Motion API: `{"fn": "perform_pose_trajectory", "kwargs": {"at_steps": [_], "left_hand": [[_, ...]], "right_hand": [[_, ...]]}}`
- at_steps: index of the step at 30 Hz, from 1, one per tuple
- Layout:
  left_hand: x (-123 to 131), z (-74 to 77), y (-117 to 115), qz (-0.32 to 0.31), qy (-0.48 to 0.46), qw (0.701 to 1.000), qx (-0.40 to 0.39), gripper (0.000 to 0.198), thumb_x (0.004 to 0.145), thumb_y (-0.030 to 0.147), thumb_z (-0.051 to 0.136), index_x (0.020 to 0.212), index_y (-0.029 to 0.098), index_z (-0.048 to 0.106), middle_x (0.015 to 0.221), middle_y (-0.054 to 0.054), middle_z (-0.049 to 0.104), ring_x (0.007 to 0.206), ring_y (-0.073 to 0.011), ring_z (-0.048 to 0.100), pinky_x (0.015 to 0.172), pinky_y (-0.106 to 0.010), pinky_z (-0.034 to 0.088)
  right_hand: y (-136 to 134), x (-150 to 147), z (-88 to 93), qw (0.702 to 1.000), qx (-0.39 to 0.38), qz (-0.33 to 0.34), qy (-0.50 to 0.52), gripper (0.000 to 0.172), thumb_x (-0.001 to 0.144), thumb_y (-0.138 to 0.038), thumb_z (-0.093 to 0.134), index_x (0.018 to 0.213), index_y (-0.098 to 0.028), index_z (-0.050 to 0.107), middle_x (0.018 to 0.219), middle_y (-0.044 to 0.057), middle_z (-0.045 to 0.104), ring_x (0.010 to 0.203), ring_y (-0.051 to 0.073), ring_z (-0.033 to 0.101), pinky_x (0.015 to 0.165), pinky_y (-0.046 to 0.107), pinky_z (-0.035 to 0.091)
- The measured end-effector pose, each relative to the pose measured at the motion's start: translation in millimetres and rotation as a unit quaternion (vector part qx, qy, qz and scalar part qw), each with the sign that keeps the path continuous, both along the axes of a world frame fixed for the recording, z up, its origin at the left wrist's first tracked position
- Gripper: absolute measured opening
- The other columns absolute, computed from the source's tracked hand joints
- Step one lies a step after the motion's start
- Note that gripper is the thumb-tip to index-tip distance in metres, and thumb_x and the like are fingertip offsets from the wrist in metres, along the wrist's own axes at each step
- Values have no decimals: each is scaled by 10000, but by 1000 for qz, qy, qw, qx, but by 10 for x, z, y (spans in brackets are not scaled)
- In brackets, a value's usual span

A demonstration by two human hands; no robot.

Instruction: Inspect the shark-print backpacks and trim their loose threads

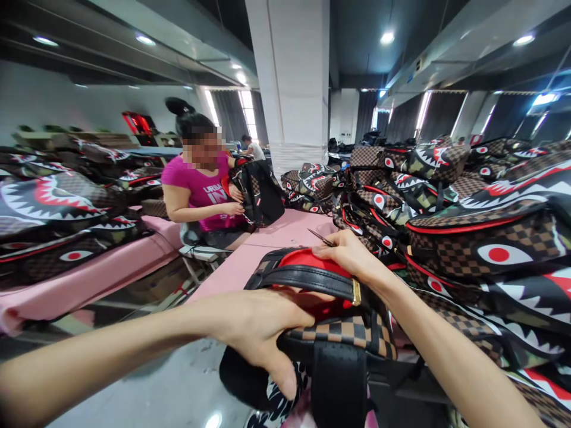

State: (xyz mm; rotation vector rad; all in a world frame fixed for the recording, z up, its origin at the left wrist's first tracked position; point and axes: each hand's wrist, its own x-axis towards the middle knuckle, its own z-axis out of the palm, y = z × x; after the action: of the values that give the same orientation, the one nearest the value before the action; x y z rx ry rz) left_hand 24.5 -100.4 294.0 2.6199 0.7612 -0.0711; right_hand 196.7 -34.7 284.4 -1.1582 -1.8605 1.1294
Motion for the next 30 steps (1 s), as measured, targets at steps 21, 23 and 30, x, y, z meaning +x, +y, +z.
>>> {"fn": "perform_pose_trajectory", "kwargs": {"at_steps": [21, 23, 30], "left_hand": [[-42, 3, 544, 195, -146, 965, 95, 302, 795, 457, 498, 802, 192, 643, 829, -14, 665, 758, -169, 580, 655, -222, 373], [-20, 1, 655, 194, -184, 962, 57, 313, 783, 456, 501, 766, 179, 645, 775, -6, 654, 715, -159, 564, 625, -215, 368], [128, 9, 732, 234, -263, 935, 36, 415, 781, 468, 470, 507, 163, 537, 499, 7, 509, 513, -133, 470, 507, -225, 338]], "right_hand": [[-240, 595, -134, 947, 172, -247, 112, 364, 716, -525, 587, 624, -179, 652, 604, 51, 626, 604, 180, 575, 559, 276, 434], [-538, 683, -325, 959, 149, -239, 41, 371, 720, -519, 584, 562, -189, 645, 580, 53, 624, 634, 212, 594, 591, 297, 445], [-735, 205, -552, 959, -41, -202, 194, 313, 614, -494, 691, 662, -196, 609, 527, -8, 572, 450, 143, 515, 413, 249, 390]]}}
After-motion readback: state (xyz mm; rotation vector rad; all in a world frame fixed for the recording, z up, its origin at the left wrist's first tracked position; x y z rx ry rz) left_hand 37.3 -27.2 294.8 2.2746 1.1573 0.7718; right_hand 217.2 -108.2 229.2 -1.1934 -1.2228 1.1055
